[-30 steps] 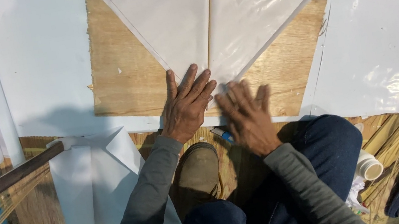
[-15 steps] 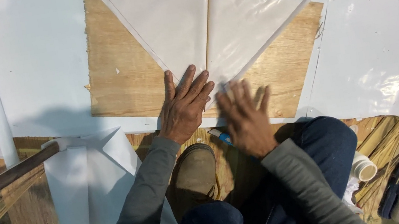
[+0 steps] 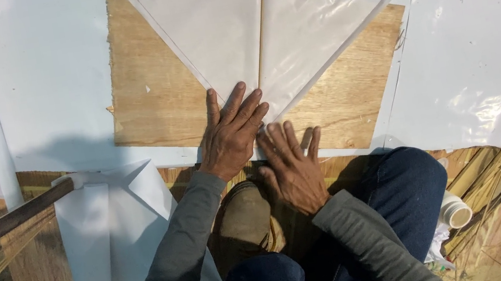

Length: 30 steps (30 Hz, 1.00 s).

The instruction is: The person folds a white sheet over a wooden kite frame and presses the edges to adhere them. They smooth the surface repeatedly to secure the covering and ensure a tight fit around the frame.

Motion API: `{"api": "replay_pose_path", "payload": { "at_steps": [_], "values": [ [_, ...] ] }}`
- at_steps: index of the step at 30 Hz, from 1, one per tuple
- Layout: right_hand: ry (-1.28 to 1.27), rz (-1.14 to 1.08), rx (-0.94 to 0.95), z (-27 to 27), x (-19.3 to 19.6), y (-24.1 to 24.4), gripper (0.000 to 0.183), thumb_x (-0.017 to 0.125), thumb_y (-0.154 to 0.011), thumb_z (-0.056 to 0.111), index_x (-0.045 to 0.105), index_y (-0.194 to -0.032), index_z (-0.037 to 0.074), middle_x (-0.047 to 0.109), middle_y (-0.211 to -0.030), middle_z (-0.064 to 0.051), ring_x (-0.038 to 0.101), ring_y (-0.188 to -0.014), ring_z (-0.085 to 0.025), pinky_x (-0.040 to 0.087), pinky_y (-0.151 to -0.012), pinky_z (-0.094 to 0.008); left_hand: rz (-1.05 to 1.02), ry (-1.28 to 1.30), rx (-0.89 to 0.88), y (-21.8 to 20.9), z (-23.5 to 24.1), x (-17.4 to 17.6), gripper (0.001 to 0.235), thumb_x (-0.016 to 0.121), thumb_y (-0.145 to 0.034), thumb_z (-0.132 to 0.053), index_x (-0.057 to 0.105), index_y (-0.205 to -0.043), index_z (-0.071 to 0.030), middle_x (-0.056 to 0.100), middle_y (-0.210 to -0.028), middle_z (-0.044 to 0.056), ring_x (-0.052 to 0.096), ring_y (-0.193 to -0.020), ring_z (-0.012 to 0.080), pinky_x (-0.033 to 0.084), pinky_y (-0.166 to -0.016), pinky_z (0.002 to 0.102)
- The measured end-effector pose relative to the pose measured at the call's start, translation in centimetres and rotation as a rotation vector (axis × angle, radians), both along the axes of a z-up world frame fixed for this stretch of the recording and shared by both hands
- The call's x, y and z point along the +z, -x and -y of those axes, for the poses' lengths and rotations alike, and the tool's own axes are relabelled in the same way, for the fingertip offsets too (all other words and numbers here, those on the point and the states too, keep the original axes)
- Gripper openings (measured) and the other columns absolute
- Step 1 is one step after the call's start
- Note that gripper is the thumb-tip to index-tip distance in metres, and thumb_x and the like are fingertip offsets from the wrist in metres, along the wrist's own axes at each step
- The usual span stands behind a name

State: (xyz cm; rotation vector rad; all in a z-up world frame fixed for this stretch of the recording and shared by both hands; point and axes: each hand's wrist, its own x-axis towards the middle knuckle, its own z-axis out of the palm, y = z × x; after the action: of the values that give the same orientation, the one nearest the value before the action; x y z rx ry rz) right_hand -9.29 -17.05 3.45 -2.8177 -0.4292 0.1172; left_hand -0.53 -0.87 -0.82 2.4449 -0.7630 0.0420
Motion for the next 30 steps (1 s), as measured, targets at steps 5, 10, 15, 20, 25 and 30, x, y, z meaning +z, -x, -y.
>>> {"api": "replay_pose_path", "payload": {
  "at_steps": [5, 10, 15, 20, 25, 30],
  "values": [
    [0.024, 0.005, 0.001, 2.0, -0.5, -1.4, 0.058, 0.033, -0.108, 0.047, 0.038, -0.161, 0.023, 0.023, -0.172, -0.01, 0.013, -0.158, -0.035, -0.005, -0.118, -0.075, 0.003, 0.046, 0.012, 0.0, 0.2, -0.1, 0.038, 0.06, -0.111, -0.023, 0.059, -0.148, -0.024, 0.045, -0.162, -0.001, 0.031, -0.156, 0.0261, 0.012, -0.133, 0.071],
    [0.174, 0.028, -0.063, 7.4, -0.6, -6.1, 0.063, 0.024, -0.11, 0.051, 0.034, -0.166, 0.023, 0.015, -0.173, -0.012, 0.002, -0.156, -0.036, -0.012, -0.114, -0.073, 0.031, 0.055, 0.0, 0.1, 0.1, -1.3, 0.038, 0.061, -0.109, -0.028, 0.059, -0.148, -0.026, 0.044, -0.164, -0.003, 0.031, -0.157, 0.0257, 0.009, -0.13, 0.073],
    [0.191, 0.073, -0.163, 12.0, -0.9, -9.2, 0.063, 0.033, -0.113, 0.046, 0.043, -0.165, 0.013, 0.017, -0.171, -0.02, 0.006, -0.154, -0.043, -0.008, -0.107, -0.079, 0.086, 0.076, 0.003, 0.0, 0.0, -1.1, 0.038, 0.056, -0.112, -0.027, 0.058, -0.149, -0.022, 0.044, -0.164, 0.0, 0.031, -0.157, 0.0261, 0.009, -0.131, 0.072],
    [0.174, 0.037, -0.135, 7.3, 0.0, -6.9, 0.062, 0.026, -0.111, 0.046, 0.035, -0.166, 0.021, 0.017, -0.172, -0.017, 0.009, -0.155, -0.041, -0.008, -0.112, -0.076, 0.094, 0.085, -0.002, -0.1, 0.1, -1.5, 0.037, 0.059, -0.11, -0.028, 0.061, -0.147, -0.022, 0.046, -0.163, 0.0, 0.031, -0.157, 0.0261, 0.009, -0.13, 0.072],
    [0.063, -0.027, 0.009, 1.0, -0.7, -0.3, 0.062, 0.026, -0.109, 0.054, 0.04, -0.161, 0.022, 0.025, -0.171, -0.012, 0.012, -0.157, -0.035, -0.006, -0.119, -0.072, 0.033, 0.051, 0.019, 0.1, 0.2, -0.7, 0.038, 0.056, -0.112, -0.027, 0.057, -0.15, -0.024, 0.043, -0.164, -0.002, 0.029, -0.157, 0.026, 0.011, -0.132, 0.071],
    [-0.058, -0.04, 0.026, 0.7, 0.6, 0.1, 0.059, 0.043, -0.106, 0.047, 0.041, -0.16, 0.024, 0.03, -0.169, -0.015, 0.022, -0.156, -0.036, -0.003, -0.122, -0.069, 0.03, -0.008, 0.022, 0.1, 0.0, 0.4, 0.037, 0.059, -0.112, -0.03, 0.059, -0.148, -0.022, 0.042, -0.164, -0.001, 0.029, -0.156, 0.0257, 0.008, -0.132, 0.071]
  ]
}}
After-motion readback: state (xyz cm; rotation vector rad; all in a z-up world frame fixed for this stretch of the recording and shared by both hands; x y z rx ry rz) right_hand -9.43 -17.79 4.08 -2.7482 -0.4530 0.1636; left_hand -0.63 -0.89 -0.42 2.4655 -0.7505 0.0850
